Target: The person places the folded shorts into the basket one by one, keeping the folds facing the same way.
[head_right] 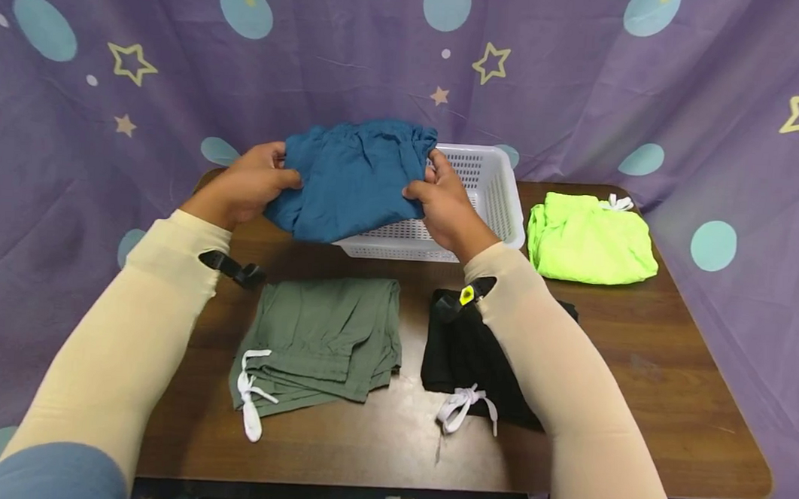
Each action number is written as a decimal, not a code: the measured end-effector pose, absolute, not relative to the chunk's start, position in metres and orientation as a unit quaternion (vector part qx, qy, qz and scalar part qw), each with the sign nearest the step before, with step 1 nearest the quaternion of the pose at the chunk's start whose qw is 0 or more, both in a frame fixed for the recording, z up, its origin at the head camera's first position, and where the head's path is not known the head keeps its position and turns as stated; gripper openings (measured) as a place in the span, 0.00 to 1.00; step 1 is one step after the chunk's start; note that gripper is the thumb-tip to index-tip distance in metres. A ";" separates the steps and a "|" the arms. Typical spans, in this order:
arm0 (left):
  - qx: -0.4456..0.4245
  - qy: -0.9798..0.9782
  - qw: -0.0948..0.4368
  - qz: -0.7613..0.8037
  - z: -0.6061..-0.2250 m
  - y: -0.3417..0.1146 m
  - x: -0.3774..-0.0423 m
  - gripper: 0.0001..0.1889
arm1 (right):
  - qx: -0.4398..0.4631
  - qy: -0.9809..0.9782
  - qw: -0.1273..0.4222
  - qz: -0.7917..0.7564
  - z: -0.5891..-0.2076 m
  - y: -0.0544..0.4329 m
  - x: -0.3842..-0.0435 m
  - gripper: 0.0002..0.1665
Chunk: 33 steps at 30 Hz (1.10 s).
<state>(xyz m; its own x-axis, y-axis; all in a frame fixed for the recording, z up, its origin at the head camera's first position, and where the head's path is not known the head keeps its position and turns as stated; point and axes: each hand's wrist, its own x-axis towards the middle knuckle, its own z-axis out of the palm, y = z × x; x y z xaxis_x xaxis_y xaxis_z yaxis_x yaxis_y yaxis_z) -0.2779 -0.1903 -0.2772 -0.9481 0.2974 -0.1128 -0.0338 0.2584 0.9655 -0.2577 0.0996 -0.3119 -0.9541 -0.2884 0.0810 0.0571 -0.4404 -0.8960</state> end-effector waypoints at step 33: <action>0.089 0.785 0.154 0.593 -0.302 -0.116 -0.306 0.35 | -0.072 0.529 0.073 -0.842 -0.334 0.171 -0.257 0.52</action>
<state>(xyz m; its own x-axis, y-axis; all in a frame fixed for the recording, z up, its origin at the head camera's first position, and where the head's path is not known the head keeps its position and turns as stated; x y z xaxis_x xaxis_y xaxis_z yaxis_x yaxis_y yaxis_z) -0.3057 -0.1165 -0.3019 -0.9371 0.3216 -0.1359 -0.0428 0.2803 0.9590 -0.2572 0.1707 -0.3341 -0.9788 -0.1998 0.0446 0.0465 -0.4290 -0.9021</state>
